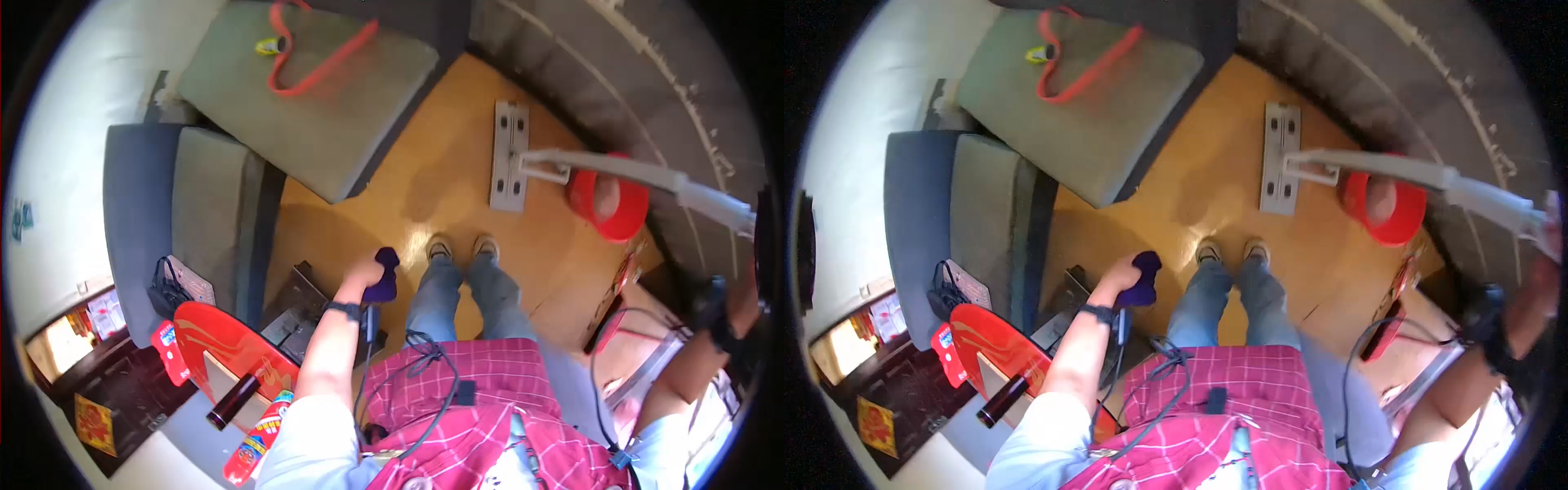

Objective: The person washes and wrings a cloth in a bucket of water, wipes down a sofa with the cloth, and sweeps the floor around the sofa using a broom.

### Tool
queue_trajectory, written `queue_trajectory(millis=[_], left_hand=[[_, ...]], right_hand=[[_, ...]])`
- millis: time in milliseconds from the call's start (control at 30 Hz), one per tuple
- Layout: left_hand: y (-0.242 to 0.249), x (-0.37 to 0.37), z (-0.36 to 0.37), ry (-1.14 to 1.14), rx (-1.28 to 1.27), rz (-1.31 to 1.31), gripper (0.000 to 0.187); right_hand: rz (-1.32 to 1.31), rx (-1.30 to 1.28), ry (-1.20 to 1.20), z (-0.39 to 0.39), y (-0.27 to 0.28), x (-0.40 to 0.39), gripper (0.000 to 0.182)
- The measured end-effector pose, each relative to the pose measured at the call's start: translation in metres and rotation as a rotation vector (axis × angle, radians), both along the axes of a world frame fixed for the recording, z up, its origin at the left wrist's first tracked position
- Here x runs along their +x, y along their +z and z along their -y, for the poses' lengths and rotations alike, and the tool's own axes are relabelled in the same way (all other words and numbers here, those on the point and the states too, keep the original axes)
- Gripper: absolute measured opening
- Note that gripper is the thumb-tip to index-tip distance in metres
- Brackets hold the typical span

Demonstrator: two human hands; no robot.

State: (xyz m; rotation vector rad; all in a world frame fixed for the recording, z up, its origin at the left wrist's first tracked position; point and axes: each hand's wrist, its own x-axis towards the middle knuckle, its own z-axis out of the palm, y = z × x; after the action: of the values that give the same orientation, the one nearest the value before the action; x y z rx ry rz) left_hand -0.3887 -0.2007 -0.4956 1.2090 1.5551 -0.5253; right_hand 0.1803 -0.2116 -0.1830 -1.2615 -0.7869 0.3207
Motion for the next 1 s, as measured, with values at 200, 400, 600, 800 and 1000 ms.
queue_trajectory(millis=[200, 400, 600, 800, 1000], left_hand=[[-0.191, 0.015, -0.048, -0.337, 0.069, -0.371, 0.065], [-0.343, 0.022, -0.129, -0.393, -0.048, -0.555, 0.076], [-0.426, -0.010, -0.169, -0.339, 0.060, -0.710, 0.080], [-0.447, -0.039, -0.155, -0.396, 0.218, -0.778, 0.051], [-0.450, -0.077, -0.118, -0.407, 0.440, -0.674, 0.018]], right_hand=[[0.109, -0.133, -0.167, 0.042, -0.116, 0.028, 0.013], [0.156, -0.327, -0.252, 0.061, -0.223, 0.029, 0.012], [0.167, -0.413, -0.264, 0.059, -0.285, 0.024, 0.012], [0.183, -0.426, -0.233, 0.050, -0.293, 0.006, 0.012], [0.196, -0.413, -0.163, 0.026, -0.285, -0.007, 0.011]])
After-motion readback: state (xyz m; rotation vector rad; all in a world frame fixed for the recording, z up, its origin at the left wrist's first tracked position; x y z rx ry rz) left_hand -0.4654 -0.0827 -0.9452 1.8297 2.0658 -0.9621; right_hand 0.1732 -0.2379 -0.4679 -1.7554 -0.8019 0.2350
